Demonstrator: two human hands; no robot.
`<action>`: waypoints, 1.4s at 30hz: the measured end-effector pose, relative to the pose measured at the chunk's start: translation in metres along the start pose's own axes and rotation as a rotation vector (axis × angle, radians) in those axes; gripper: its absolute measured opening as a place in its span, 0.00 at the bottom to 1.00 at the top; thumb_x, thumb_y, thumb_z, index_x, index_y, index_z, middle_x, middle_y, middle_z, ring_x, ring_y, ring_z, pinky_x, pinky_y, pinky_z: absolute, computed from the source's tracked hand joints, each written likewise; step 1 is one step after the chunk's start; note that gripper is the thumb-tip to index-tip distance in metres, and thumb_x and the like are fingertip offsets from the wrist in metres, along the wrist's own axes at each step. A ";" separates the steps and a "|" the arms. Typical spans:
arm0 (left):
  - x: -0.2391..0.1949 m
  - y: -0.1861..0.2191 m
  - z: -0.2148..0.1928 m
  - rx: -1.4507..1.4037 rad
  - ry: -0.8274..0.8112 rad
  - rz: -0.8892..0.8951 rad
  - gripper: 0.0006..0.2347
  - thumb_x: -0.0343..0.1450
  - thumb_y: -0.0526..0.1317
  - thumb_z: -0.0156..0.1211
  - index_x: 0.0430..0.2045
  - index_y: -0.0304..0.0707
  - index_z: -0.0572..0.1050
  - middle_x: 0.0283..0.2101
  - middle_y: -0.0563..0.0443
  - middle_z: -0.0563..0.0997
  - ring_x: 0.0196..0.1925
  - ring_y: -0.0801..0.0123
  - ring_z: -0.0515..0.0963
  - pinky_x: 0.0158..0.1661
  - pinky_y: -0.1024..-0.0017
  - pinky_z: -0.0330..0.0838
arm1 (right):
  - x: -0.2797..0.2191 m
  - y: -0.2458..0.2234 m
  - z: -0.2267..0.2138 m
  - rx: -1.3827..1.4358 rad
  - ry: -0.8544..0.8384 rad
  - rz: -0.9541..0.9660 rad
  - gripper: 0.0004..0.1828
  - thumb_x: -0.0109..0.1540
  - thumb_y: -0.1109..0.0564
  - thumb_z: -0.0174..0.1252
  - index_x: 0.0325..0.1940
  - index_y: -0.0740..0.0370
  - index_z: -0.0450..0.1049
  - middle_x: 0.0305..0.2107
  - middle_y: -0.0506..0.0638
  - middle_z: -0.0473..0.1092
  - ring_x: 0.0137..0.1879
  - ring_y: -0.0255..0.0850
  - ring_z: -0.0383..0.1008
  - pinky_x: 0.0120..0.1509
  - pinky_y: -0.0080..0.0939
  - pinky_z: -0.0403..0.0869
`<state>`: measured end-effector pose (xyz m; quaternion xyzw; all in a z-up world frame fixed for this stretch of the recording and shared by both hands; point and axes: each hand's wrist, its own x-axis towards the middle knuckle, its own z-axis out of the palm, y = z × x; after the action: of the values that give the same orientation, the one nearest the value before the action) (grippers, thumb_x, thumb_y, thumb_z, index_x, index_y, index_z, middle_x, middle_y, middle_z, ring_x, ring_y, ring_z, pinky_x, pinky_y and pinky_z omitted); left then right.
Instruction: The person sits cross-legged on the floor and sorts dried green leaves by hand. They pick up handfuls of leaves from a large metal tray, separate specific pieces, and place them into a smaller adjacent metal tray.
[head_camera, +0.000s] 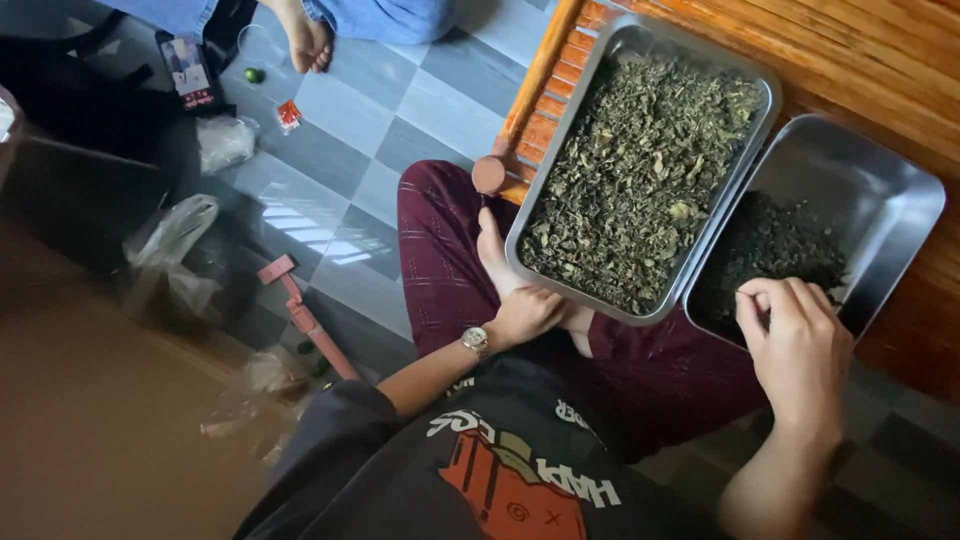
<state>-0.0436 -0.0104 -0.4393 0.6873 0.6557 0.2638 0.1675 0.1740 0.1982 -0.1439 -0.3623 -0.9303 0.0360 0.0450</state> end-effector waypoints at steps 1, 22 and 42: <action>-0.001 -0.001 0.000 -0.011 -0.015 0.003 0.10 0.76 0.43 0.54 0.26 0.39 0.69 0.26 0.46 0.78 0.27 0.54 0.78 0.34 0.58 0.72 | 0.002 -0.003 -0.004 0.025 0.031 -0.022 0.08 0.71 0.66 0.66 0.41 0.57 0.75 0.33 0.48 0.69 0.43 0.48 0.71 0.49 0.49 0.71; -0.007 -0.006 0.012 -0.020 -0.021 0.022 0.07 0.70 0.44 0.58 0.28 0.43 0.70 0.25 0.49 0.76 0.30 0.54 0.82 0.33 0.61 0.77 | 0.078 -0.053 -0.014 0.190 0.153 -0.245 0.03 0.69 0.61 0.67 0.46 0.61 0.79 0.38 0.52 0.75 0.48 0.51 0.78 0.51 0.48 0.78; -0.005 -0.004 0.008 0.022 0.029 -0.034 0.07 0.68 0.43 0.61 0.28 0.41 0.73 0.24 0.47 0.77 0.28 0.51 0.83 0.30 0.58 0.76 | 0.102 -0.034 0.014 -0.181 -0.006 -0.156 0.06 0.64 0.50 0.64 0.42 0.51 0.77 0.38 0.43 0.66 0.58 0.41 0.71 0.52 0.40 0.78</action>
<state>-0.0424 -0.0137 -0.4483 0.6739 0.6725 0.2637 0.1549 0.0746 0.2423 -0.1487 -0.2915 -0.9552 -0.0508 0.0118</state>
